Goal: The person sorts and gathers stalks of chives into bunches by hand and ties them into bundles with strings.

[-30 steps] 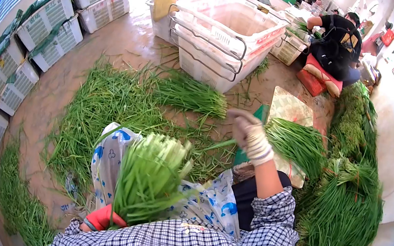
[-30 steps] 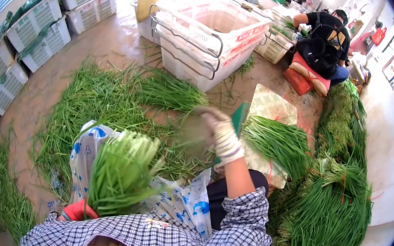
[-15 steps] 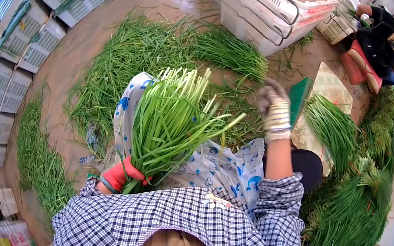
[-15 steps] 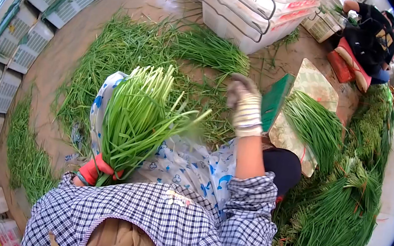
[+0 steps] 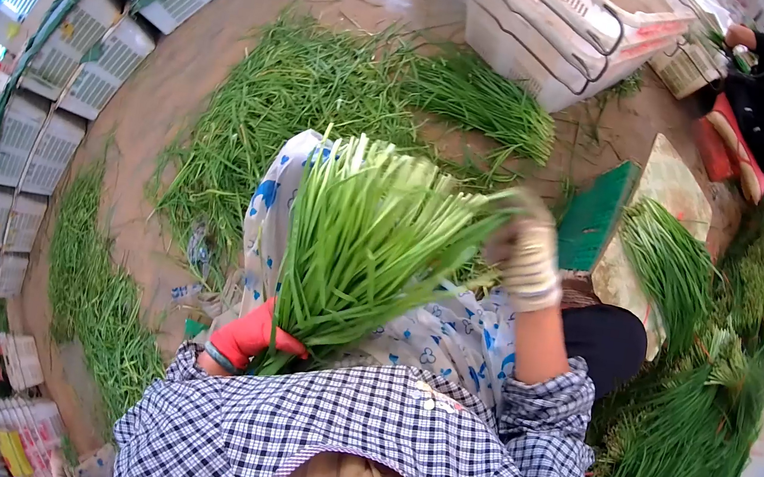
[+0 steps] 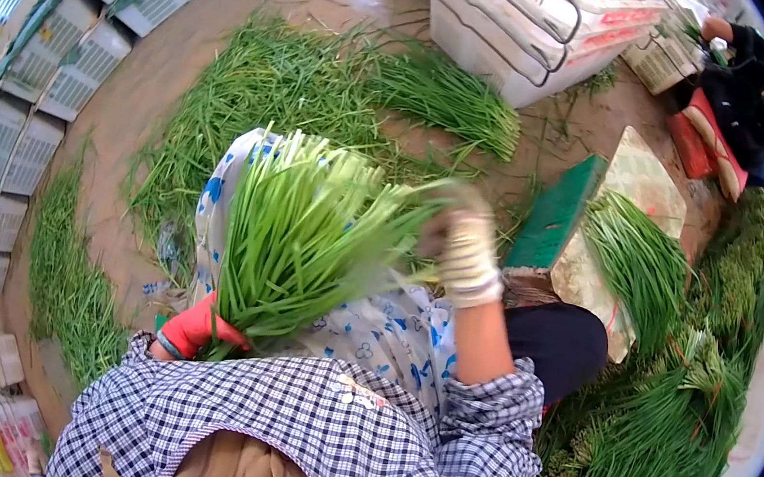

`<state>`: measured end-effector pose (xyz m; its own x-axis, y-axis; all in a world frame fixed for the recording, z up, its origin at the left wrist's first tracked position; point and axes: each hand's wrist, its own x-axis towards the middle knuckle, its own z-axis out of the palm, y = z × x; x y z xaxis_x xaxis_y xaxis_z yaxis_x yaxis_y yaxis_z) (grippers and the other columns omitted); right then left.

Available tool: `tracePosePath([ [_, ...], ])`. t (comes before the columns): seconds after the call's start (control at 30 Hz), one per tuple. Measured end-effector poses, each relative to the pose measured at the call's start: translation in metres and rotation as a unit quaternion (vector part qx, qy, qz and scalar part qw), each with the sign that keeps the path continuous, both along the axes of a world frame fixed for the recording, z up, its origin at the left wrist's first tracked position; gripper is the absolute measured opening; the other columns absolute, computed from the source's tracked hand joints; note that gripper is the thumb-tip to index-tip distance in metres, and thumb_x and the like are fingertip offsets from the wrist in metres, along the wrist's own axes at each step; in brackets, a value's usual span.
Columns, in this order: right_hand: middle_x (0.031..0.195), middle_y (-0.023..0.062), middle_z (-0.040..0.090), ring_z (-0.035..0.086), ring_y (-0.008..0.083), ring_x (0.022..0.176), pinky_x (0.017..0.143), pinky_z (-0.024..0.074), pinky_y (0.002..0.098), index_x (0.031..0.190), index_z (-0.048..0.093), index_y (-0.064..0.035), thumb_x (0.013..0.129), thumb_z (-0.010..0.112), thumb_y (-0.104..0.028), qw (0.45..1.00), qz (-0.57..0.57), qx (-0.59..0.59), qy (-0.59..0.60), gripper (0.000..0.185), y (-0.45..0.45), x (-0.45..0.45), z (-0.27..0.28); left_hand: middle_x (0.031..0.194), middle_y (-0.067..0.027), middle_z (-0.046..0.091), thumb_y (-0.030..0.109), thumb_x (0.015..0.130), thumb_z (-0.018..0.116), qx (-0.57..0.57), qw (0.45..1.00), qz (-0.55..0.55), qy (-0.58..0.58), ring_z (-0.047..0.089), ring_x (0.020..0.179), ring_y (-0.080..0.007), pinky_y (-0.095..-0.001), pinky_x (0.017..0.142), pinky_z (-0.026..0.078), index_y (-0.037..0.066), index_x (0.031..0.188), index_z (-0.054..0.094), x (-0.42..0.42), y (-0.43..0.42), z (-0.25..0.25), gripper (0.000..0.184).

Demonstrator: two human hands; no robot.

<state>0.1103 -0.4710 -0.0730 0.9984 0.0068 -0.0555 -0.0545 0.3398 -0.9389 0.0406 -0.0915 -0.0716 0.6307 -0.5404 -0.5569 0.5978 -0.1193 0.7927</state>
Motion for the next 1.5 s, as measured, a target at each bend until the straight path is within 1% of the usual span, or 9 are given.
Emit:
tracePosePath([
  [0.1,0.063,-0.0005,0.053,0.046,0.0086,0.043,0.038,0.0354,0.0199,0.091,0.060,-0.0082,0.093,0.063,-0.037,0.978,-0.135,0.159,-0.018,0.029,-0.051,0.010,0.021,0.116,-0.0064,0.066,-0.007,0.062,0.079,0.007,0.997,-0.060,-0.052,0.059,0.109,-0.0189,-0.0346,0.094,0.047,0.004,0.125,0.059,0.000,0.004,-0.012,0.066],
  [0.33,0.087,0.0079,0.069,0.059,0.0131,0.059,0.050,0.0484,0.0266,0.114,0.063,-0.0062,0.093,0.060,-0.031,0.953,0.114,-0.281,-0.012,0.033,0.032,0.018,0.050,0.114,-0.0058,0.066,-0.006,0.063,0.079,0.027,0.997,-0.063,-0.043,0.059,0.108,-0.0183,-0.0338,0.095,0.047,0.004,0.125,0.058,0.003,-0.001,-0.013,0.066],
  [0.4,0.085,0.0139,0.069,0.066,0.0281,0.070,0.062,0.0537,0.0357,0.114,0.065,-0.0092,0.090,0.061,-0.019,0.741,0.187,-0.643,-0.047,0.026,0.072,0.034,0.008,0.116,-0.0059,0.065,-0.005,0.064,0.079,0.048,0.997,-0.053,-0.031,0.059,0.109,-0.0179,-0.0332,0.095,0.047,0.004,0.127,0.056,-0.002,-0.001,-0.010,0.067],
  [0.5,0.082,0.0079,0.064,0.059,0.0205,0.072,0.067,0.0510,0.0322,0.098,0.065,-0.0044,0.092,0.058,-0.017,0.759,0.033,-0.641,-0.104,0.016,0.047,0.057,-0.052,0.118,-0.0059,0.064,-0.004,0.066,0.077,0.033,0.999,-0.033,-0.022,0.058,0.110,-0.0171,-0.0328,0.098,0.045,0.003,0.128,0.055,-0.008,-0.002,-0.006,0.066],
  [0.57,0.071,0.0007,0.063,0.052,0.0128,0.059,0.057,0.0473,0.0284,0.095,0.066,-0.0081,0.095,0.056,-0.011,0.964,-0.119,-0.217,-0.093,0.011,0.008,0.067,-0.059,0.121,-0.0058,0.064,-0.003,0.069,0.075,0.001,1.000,-0.012,-0.017,0.057,0.111,-0.0163,-0.0326,0.100,0.043,0.003,0.130,0.054,-0.014,-0.006,-0.004,0.065],
  [0.67,0.070,0.0010,0.063,0.055,0.0091,0.053,0.042,0.0433,0.0235,0.098,0.067,-0.0097,0.095,0.059,-0.021,0.985,-0.154,-0.046,0.068,0.014,-0.028,0.059,-0.005,0.122,-0.0056,0.063,-0.003,0.070,0.074,-0.001,1.000,-0.007,-0.002,0.056,0.113,-0.0160,-0.0326,0.101,0.042,0.003,0.131,0.053,-0.014,-0.008,-0.004,0.064],
  [0.93,0.094,-0.0009,0.069,0.061,0.0079,0.081,0.069,0.0506,0.0265,0.117,0.064,-0.0036,0.087,0.068,-0.013,0.933,0.260,-0.207,0.136,0.032,0.063,0.031,0.015,0.126,-0.0058,0.062,-0.005,0.072,0.073,0.014,0.998,-0.044,-0.037,0.055,0.116,-0.0163,-0.0337,0.103,0.041,0.003,0.133,0.052,-0.006,-0.029,0.007,0.065],
  [1.37,0.074,-0.0006,0.058,0.057,0.0120,0.059,0.050,0.0426,0.0237,0.103,0.063,-0.0109,0.087,0.068,-0.041,0.965,-0.254,0.068,-0.026,0.034,-0.103,-0.006,0.060,0.120,-0.0085,0.064,-0.007,0.064,0.072,-0.039,0.999,-0.002,0.006,0.060,0.109,-0.0184,-0.0349,0.096,0.048,0.001,0.127,0.056,0.002,-0.005,-0.011,0.066],
  [1.5,0.096,0.0095,0.069,0.066,0.0202,0.082,0.072,0.0531,0.0321,0.118,0.062,-0.0064,0.086,0.067,-0.023,0.956,-0.038,-0.286,0.061,0.036,-0.141,-0.005,0.007,0.112,-0.0097,0.067,-0.009,0.060,0.070,-0.136,0.988,-0.045,0.054,0.064,0.097,-0.0195,-0.0334,0.079,0.053,0.000,0.124,0.058,0.013,0.010,-0.036,0.066],
])
